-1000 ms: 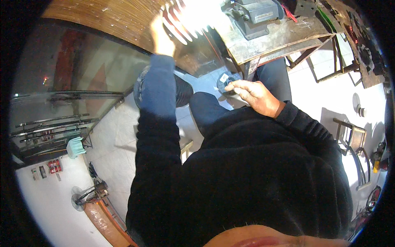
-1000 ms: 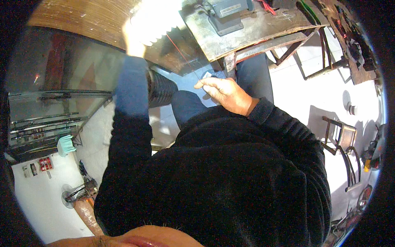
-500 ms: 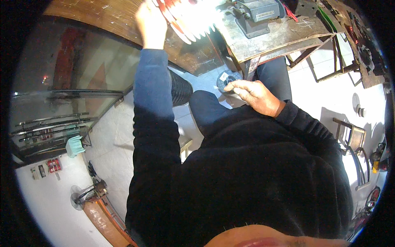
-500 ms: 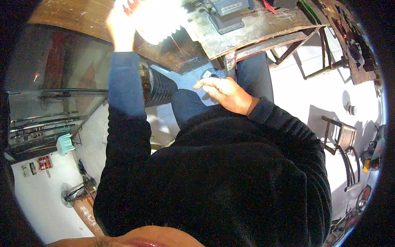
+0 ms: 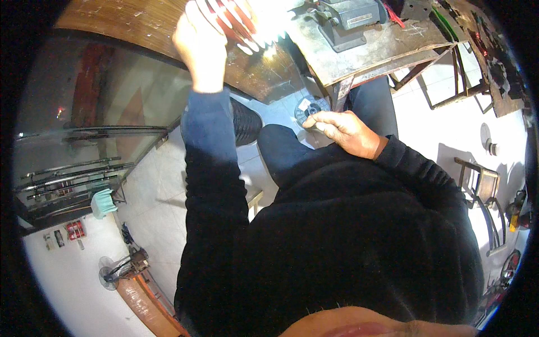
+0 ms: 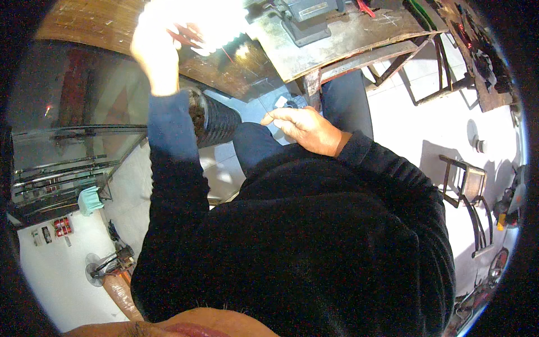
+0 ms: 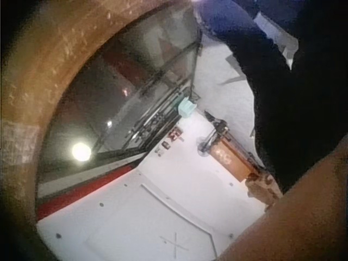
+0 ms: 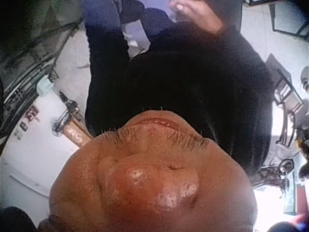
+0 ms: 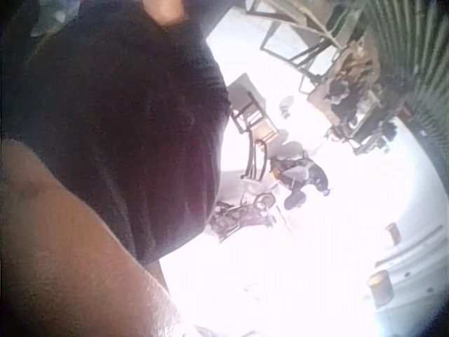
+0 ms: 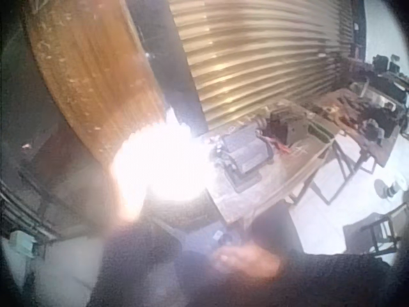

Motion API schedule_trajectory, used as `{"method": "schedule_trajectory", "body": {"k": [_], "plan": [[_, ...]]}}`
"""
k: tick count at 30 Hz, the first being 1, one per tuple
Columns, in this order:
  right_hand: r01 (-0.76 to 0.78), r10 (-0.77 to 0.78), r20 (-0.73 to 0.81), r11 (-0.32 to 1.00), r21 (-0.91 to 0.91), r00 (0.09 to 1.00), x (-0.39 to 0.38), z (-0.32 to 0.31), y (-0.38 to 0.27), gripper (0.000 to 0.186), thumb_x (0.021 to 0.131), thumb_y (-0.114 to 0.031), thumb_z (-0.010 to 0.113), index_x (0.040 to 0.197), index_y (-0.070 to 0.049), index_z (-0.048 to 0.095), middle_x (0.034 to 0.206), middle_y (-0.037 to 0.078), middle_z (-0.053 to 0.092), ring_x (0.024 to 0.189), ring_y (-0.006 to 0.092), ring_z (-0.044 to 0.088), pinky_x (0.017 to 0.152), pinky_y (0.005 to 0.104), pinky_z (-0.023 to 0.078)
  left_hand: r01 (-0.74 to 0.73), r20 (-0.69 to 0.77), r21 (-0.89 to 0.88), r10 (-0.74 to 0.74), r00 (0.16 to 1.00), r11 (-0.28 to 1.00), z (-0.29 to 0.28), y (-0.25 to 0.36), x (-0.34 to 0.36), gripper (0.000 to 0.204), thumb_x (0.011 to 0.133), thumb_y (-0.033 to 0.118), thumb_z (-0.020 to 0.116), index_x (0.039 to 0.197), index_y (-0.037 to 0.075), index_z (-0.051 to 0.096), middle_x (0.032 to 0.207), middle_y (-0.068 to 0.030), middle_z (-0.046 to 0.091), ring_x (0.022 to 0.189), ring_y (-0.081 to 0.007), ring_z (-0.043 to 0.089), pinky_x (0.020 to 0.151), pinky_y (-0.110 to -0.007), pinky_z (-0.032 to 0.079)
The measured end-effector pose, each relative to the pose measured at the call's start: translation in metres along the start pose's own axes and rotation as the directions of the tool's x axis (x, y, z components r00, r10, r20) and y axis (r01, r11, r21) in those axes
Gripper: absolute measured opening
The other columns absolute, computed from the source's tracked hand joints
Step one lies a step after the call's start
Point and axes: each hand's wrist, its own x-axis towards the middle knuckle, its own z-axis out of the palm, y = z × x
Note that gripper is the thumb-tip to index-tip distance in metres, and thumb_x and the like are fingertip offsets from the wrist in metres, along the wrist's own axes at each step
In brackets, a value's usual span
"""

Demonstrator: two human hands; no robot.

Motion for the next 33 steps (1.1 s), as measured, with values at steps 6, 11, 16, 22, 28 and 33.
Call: {"method": "schedule_trajectory", "body": {"k": [6, 11, 16, 22, 28, 33], "plan": [[-0.045, 0.044, -0.042, 0.998, -0.036, 0.998, -0.002, 0.0, 0.001, 0.026, 0.114, -0.018, 0.057, 0.132, -0.005, 0.07, 0.097, 0.007, 0.073, 0.08, 0.0154, 0.065, 0.078, 0.0325, 0.056, 0.615, 0.147, -0.388, -0.612, 0.777, 0.687, 0.03, -0.027, -0.061, 0.017, 0.105, 0.019, 0.06, 0.105, 0.004, 0.067, 0.092, -0.01, 0.07, 0.079, -0.0214, 0.069, 0.072, -0.032, 0.056], [-0.047, 0.049, -0.026, 0.997, 0.065, 0.998, -0.001, -0.001, 0.005, 0.026, 0.114, -0.017, 0.057, 0.131, -0.004, 0.071, 0.099, 0.007, 0.072, 0.077, 0.0145, 0.06, 0.076, 0.0313, 0.054, 0.087, 0.087, 0.156, -0.102, 0.991, 0.984, 0.0, -0.006, -0.138, 0.005, 0.095, 0.006, 0.065, 0.092, 0.003, 0.062, 0.082, -0.0171, 0.066, 0.076, -0.0322, 0.069, 0.071, -0.039, 0.056], [0.037, -0.036, -0.038, 0.999, 0.025, 0.999, -0.001, 0.002, 0.003, 0.026, 0.113, -0.017, 0.058, 0.131, -0.005, 0.072, 0.097, 0.007, 0.072, 0.082, 0.0146, 0.062, 0.077, 0.0319, 0.055, 0.024, 0.074, -0.325, 0.0, 0.997, 0.945, -0.008, 0.004, -0.035, 0.026, 0.109, 0.025, 0.061, 0.095, 0.004, 0.065, 0.083, 0.0007, 0.067, 0.068, -0.0107, 0.062, 0.058, -0.027, 0.051], [0.015, -0.008, -0.084, 0.997, 0.076, 0.996, -0.004, 0.002, -0.002, 0.025, 0.114, -0.016, 0.057, 0.132, -0.005, 0.071, 0.098, 0.007, 0.074, 0.09, 0.0141, 0.068, 0.079, 0.0325, 0.057, 0.238, 0.041, -0.411, -0.243, 0.969, 0.88, 0.026, -0.042, -0.009, 0.011, 0.101, 0.008, 0.066, 0.109, 0.001, 0.068, 0.084, -0.0079, 0.071, 0.057, -0.0166, 0.062, 0.048, -0.029, 0.048], [0.003, 0.002, -0.07, 0.997, 0.076, 0.998, -0.002, -0.002, 0.0, 0.025, 0.113, -0.016, 0.057, 0.131, -0.005, 0.071, 0.097, 0.007, 0.073, 0.088, 0.0136, 0.069, 0.08, 0.0312, 0.057, 0.132, 0.068, 0.193, -0.148, 0.987, 0.972, 0.009, -0.022, -0.143, 0.003, 0.095, 0.001, 0.062, 0.094, 0.003, 0.064, 0.081, -0.0145, 0.066, 0.074, -0.0287, 0.068, 0.072, -0.037, 0.056], [-0.025, 0.025, -0.004, 0.999, 0.022, 1.0, -0.004, 0.0, -0.002, 0.025, 0.113, -0.017, 0.057, 0.131, -0.006, 0.071, 0.091, 0.006, 0.067, 0.077, 0.0142, 0.058, 0.076, 0.0308, 0.052, -0.114, 0.104, 0.164, 0.098, 0.99, 0.98, -0.013, 0.011, -0.051, 0.008, 0.1, 0.01, 0.062, 0.094, 0.005, 0.063, 0.083, -0.013, 0.067, 0.077, -0.0274, 0.07, 0.072, -0.037, 0.057]]}}
